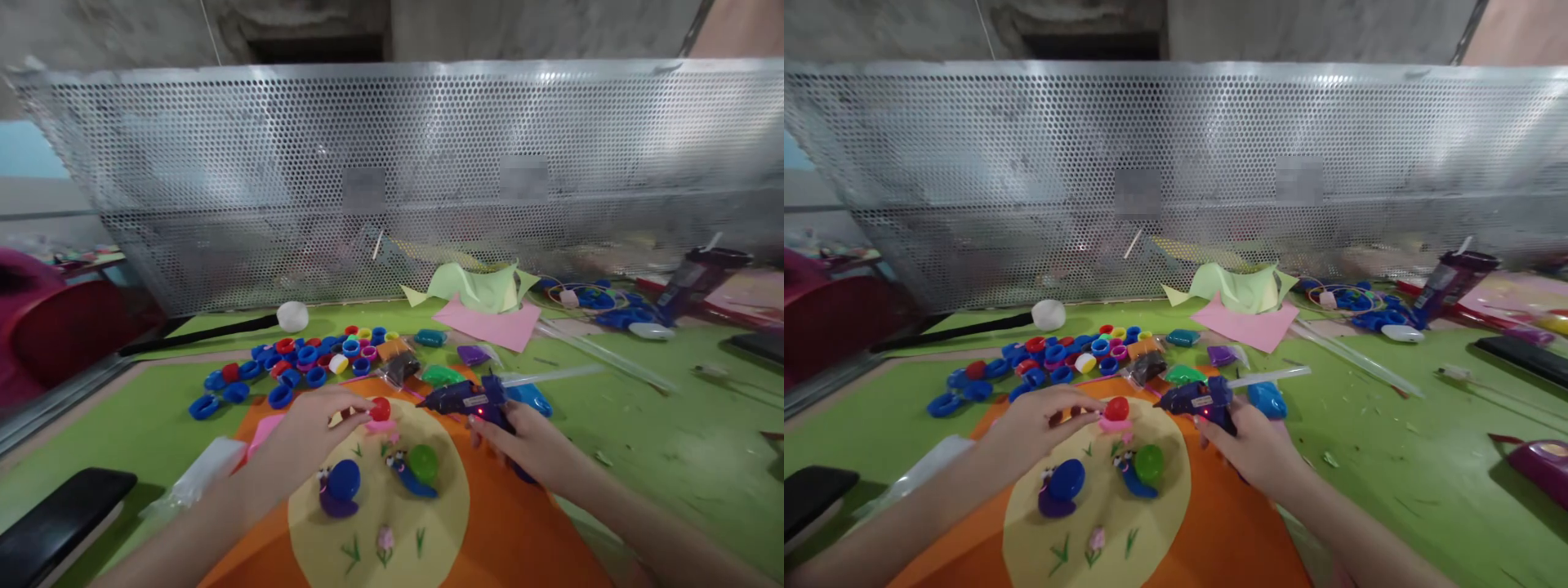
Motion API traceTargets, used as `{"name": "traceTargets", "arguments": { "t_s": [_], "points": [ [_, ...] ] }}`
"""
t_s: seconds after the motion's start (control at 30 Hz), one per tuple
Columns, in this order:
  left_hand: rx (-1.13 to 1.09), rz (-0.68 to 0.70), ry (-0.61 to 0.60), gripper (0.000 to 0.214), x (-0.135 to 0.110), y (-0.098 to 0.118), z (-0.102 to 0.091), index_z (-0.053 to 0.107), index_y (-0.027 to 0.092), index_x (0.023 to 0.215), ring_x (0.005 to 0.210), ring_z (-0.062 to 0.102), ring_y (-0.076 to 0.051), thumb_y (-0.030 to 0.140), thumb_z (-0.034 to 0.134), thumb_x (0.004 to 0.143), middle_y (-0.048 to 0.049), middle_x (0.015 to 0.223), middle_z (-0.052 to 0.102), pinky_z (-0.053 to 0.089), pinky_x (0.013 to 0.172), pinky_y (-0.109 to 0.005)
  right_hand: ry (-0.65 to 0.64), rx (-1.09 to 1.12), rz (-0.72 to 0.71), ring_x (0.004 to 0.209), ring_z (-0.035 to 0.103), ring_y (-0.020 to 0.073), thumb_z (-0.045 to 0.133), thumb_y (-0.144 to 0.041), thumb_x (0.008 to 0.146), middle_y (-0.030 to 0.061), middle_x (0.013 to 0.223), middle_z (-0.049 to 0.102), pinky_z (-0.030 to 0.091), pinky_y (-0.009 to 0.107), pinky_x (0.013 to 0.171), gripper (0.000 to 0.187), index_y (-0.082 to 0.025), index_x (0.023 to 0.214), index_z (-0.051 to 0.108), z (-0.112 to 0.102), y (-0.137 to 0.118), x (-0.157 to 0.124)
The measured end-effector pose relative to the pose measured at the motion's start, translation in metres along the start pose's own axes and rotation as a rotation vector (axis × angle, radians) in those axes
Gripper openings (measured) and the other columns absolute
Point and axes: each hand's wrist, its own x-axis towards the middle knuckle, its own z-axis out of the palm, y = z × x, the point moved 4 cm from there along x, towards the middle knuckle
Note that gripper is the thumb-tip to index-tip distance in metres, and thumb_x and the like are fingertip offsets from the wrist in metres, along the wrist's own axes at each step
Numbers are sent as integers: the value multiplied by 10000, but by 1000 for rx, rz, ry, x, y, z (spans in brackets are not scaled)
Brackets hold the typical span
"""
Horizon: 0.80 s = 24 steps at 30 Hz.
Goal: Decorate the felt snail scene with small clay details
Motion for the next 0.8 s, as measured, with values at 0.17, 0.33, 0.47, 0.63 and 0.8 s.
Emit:
{"name": "traceTargets", "arguments": {
  "t_s": [0.17, 0.33, 0.47, 0.63, 0.8],
  "points": [
    [-3, 14, -47, 186, 0, -7, 8, 654, 254, 868, 819, 601, -140, 295, 473, 854, 11, 876, 659, 464, 741, -237, -16, -100, 3, 490, 586, 159, 477, -482, 753, 13, 580, 603, 409, 237, 458, 299, -192, 706, 534, 3, 4, 0],
    [18, 8, -47, 201, 0, -11, 11, 650, 272, 895, 819, 597, -142, 310, 456, 857, 14, 897, 643, 465, 720, -224, -27, -141, 49, 472, 600, 164, 470, -490, 766, 5, 529, 599, 420, 232, 442, 294, -206, 693, 483, 4, 10, 2],
    [34, 18, -23, 212, -1, -10, 10, 661, 278, 892, 798, 598, -147, 323, 459, 846, 11, 884, 648, 474, 713, -234, -50, -145, 58, 480, 604, 155, 502, -473, 763, 3, 537, 615, 429, 219, 437, 271, -211, 697, 501, 5, 13, 3],
    [28, 37, -17, 229, -2, -10, 11, 654, 283, 926, 797, 591, -144, 303, 436, 858, 6, 901, 643, 478, 716, -233, -61, -137, 65, 498, 613, 163, 508, -462, 779, 25, 533, 621, 459, 221, 441, 285, -204, 658, 498, 4, 16, 5],
    [27, 38, -8, 205, -3, -9, 12, 648, 274, 912, 845, 594, -149, 302, 453, 854, 6, 923, 644, 477, 750, -237, -62, -147, 80, 498, 623, 170, 522, -441, 790, 24, 539, 630, 451, 221, 432, 264, -202, 687, 483, 3, 12, 5]
  ]
}}
